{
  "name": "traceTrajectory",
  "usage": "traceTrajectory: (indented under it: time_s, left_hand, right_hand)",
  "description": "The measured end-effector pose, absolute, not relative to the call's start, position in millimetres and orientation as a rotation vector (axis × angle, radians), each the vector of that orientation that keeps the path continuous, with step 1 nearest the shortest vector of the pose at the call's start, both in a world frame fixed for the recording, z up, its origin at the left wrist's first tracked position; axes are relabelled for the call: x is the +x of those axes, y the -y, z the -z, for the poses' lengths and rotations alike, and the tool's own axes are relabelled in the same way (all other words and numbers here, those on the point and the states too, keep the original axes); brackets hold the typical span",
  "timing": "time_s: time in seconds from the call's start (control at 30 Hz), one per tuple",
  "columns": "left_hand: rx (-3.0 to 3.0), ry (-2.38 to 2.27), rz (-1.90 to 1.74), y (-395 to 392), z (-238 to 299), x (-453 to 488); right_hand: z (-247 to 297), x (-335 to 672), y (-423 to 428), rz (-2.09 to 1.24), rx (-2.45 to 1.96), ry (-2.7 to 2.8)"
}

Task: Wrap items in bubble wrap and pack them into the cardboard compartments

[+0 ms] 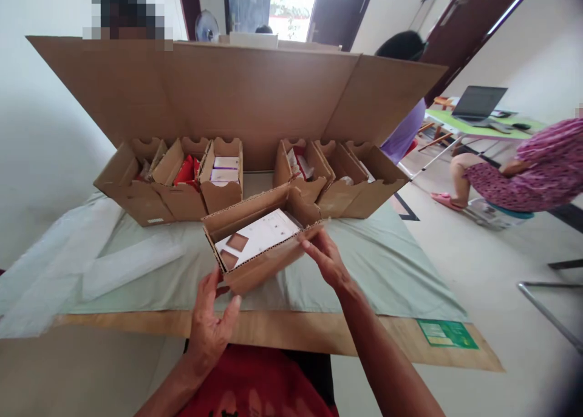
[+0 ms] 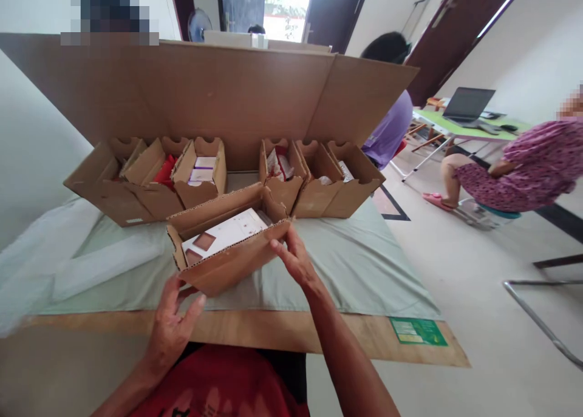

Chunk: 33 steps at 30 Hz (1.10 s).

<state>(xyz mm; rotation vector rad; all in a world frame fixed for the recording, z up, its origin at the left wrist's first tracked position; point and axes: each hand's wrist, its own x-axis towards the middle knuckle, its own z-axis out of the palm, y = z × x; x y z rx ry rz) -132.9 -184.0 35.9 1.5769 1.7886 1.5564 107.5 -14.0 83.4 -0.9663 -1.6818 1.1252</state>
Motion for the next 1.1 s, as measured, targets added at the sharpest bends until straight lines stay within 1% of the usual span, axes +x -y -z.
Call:
traceTrajectory:
  time_s: [0.2,0.37,0.43,0.5,0.63,0.77,0.83,0.93,1.1]
  left_hand:
    - [1.811,-1.842,-1.494,187.8,-23.0,-115.9]
    - [1.850,-1.845,-1.470,188.6,-18.2,-113.9]
    - [1.828,-1.860,-1.477,186.3,-14.1,-115.4]
    - [1.784,-1.867,-1.492,180.0,-10.5,-118.2]
    - [1.607,-1.814,-1.467,149.3,-10.1,-125.3]
    - [1.473,-1.723,-1.445,99.5,-14.1,-129.2]
    - [1.456,-1.703,-1.438,76.7,-14.9,-127.6]
    - [1.420,-1.679,-1.404,58.2,-15.6,-120.4]
    - [1.452,-1.490,-1.380,73.6,-17.8,-110.3]
  right_hand:
    - [-78.2,81.2,-34.2,-1.248,-0.822,1.710]
    - [-71.7,81.5,-38.4,-1.247,-0.809,1.671]
    - [-69.2,91.1,-27.5,-1.201,-0.852,1.645]
    - [-63.6,103.2,-4.8,-1.079,-0.937,1.598]
    - [-37.3,123.9,74.5,-0.688,-1.180,1.461]
    - [-11.5,125.6,150.1,-0.497,-1.202,1.524]
    - [-9.7,117.4,165.9,-0.463,-1.156,1.631]
    - [-19.2,99.0,161.5,-0.511,-1.072,1.780]
    - [-33.7,67.7,130.8,-0.642,-0.976,1.892]
